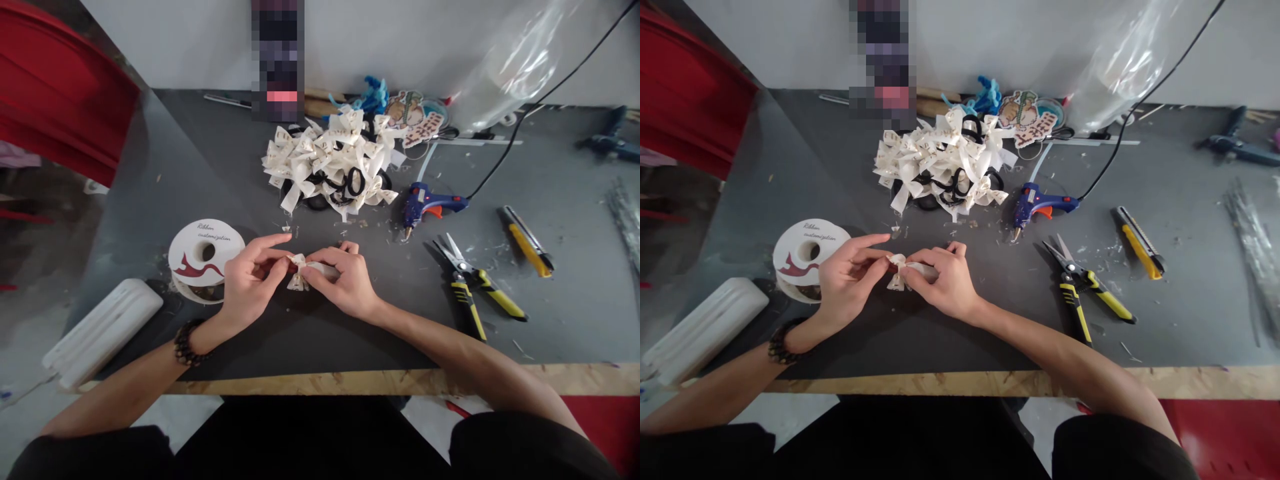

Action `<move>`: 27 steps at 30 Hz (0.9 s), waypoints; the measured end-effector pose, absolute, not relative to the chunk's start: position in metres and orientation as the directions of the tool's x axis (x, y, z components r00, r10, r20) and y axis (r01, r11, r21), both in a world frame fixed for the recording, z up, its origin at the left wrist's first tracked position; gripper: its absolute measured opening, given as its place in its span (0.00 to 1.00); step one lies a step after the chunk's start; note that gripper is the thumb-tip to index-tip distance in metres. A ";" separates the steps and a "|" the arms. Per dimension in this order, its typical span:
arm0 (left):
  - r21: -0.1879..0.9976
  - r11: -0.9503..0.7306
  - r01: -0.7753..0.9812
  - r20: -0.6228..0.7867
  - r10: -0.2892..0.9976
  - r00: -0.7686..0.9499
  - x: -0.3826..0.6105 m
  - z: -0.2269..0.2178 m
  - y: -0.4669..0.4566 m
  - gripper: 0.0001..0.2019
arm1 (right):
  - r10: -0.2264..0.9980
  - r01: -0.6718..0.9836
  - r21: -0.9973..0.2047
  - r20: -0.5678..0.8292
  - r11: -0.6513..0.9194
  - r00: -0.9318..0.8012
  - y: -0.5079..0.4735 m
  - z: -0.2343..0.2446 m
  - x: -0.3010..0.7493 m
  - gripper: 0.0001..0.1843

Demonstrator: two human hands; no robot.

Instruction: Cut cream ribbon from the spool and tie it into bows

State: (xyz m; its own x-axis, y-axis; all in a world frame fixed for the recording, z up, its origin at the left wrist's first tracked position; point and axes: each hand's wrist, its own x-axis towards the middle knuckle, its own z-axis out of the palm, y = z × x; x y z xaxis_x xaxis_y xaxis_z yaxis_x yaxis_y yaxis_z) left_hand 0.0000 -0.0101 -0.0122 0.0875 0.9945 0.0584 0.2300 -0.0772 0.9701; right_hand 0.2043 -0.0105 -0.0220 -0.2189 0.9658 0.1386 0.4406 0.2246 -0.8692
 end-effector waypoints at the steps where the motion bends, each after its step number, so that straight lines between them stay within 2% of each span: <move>1: 0.968 -0.080 0.237 0.063 0.995 0.078 0.000 -0.012 -0.011 0.17 | 0.969 0.444 -0.869 0.141 0.218 -0.201 -0.011 -0.022 0.204 0.07; 6: 0.956 -0.134 0.259 0.114 0.989 0.093 -0.001 -0.012 -0.011 0.16 | 0.970 0.475 -0.850 0.155 0.227 -0.185 -0.011 -0.022 0.202 0.06; 10: 0.930 -0.197 0.309 0.132 0.967 0.217 -0.003 -0.009 -0.008 0.19 | 0.970 0.486 -0.844 0.155 0.228 -0.185 -0.011 -0.021 0.202 0.04; 12: 0.889 -0.212 0.405 0.122 0.964 0.238 -0.003 -0.009 -0.007 0.13 | 0.970 0.487 -0.843 0.151 0.228 -0.193 -0.011 -0.021 0.202 0.03; 14: 0.879 -0.169 0.446 0.094 0.978 0.185 -0.003 -0.010 -0.006 0.06 | 0.967 0.491 -0.840 0.143 0.231 -0.210 -0.011 -0.020 0.201 0.04; 17: 0.948 -0.008 0.317 -0.031 0.992 0.118 -0.003 -0.014 -0.005 0.04 | 0.960 0.500 -0.832 0.125 0.239 -0.252 -0.011 -0.020 0.200 0.04; 20: 0.984 0.097 0.150 -0.116 0.985 0.125 -0.003 -0.018 -0.002 0.08 | 0.958 0.498 -0.833 0.121 0.241 -0.261 -0.011 -0.019 0.200 0.03; 24: 0.988 0.152 0.034 -0.155 0.978 0.136 -0.004 -0.020 0.000 0.07 | 0.954 0.473 -0.847 0.118 0.242 -0.277 -0.011 -0.020 0.203 0.04; 27: 0.993 0.109 0.035 -0.113 0.985 0.133 -0.004 -0.018 -0.001 0.08 | 0.944 0.469 -0.843 0.123 0.263 -0.308 -0.011 -0.020 0.204 0.04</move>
